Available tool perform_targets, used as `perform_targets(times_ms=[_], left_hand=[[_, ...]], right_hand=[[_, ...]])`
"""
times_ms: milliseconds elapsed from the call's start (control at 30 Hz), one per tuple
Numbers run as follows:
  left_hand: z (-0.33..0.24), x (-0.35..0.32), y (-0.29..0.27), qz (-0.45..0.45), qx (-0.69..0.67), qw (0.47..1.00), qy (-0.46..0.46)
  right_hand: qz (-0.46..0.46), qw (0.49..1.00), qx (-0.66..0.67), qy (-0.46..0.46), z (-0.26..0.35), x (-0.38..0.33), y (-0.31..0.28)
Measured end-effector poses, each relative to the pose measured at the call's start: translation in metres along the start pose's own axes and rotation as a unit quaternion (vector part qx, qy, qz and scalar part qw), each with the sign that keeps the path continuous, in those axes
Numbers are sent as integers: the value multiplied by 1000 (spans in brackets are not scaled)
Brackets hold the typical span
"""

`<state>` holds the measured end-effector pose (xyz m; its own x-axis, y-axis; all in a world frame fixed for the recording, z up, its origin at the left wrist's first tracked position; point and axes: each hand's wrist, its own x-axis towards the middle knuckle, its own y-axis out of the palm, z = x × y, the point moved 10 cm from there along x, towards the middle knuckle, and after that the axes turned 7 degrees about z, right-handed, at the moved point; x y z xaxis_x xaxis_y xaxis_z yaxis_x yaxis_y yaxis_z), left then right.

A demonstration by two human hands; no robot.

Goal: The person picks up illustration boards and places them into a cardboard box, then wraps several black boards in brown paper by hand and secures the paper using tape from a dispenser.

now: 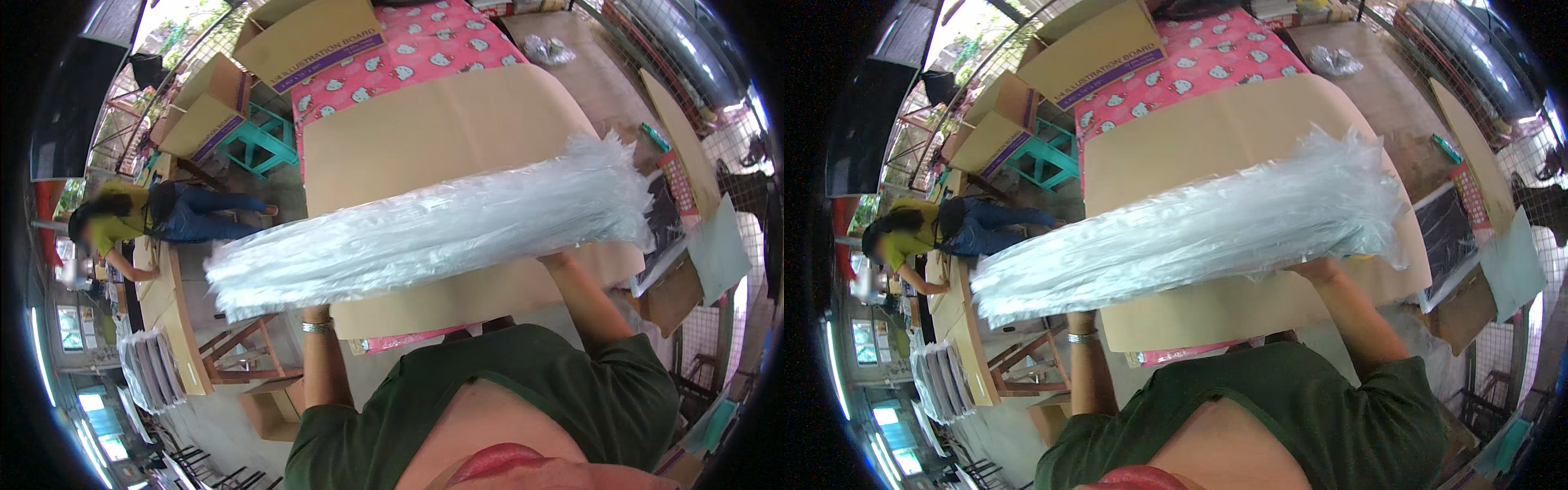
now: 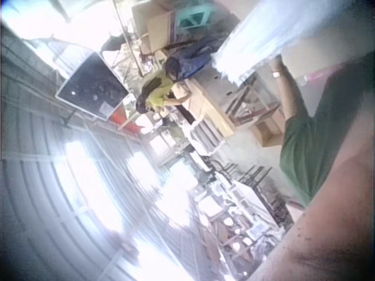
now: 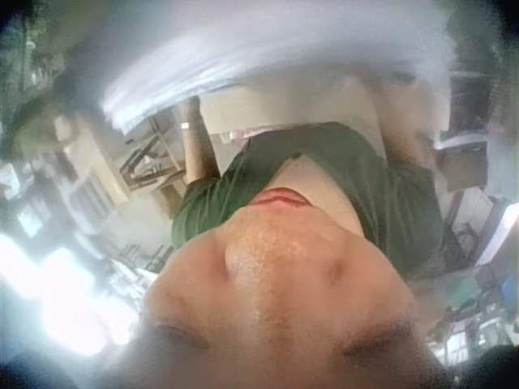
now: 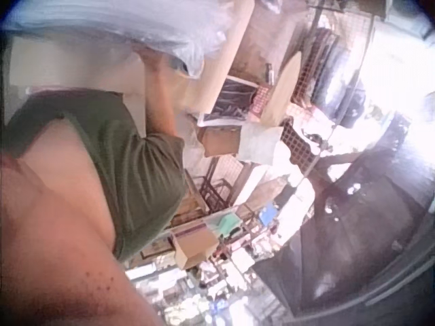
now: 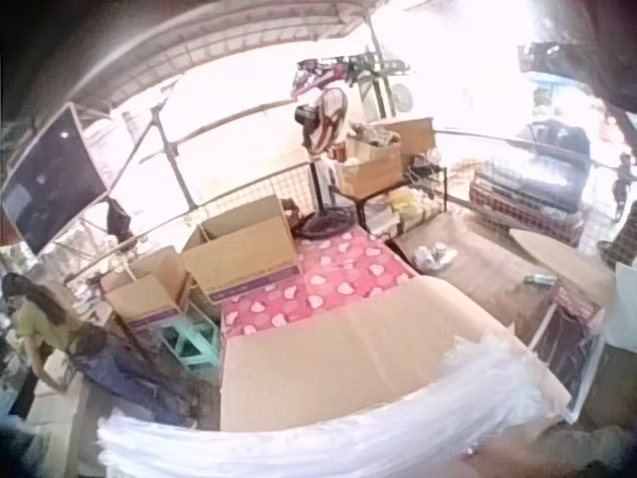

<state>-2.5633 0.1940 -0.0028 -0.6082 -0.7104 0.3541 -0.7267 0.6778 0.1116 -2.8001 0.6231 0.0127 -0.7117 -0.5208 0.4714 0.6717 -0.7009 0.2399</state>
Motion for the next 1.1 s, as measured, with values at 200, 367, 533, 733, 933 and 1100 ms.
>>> perform_targets(times_ms=[200,367,533,733,933,1100], left_hand=[[135,-48,10,-2,59,995,-75],[106,-7,97,29,-40,985,-163],[188,10,120,51,305,877,-368],[268,-9,171,181,382,778,-464],[266,26,144,286,531,710,-363],[214,51,-83,-62,697,661,-271]], right_hand=[[-142,984,0,112,-143,-68,-45],[-188,893,-296,284,-128,-59,-83],[-238,788,-381,420,-106,-41,-108],[-169,650,-423,609,-175,-95,-164],[-153,645,-423,617,-181,-91,-168],[-161,647,-442,600,-179,-81,-163]])
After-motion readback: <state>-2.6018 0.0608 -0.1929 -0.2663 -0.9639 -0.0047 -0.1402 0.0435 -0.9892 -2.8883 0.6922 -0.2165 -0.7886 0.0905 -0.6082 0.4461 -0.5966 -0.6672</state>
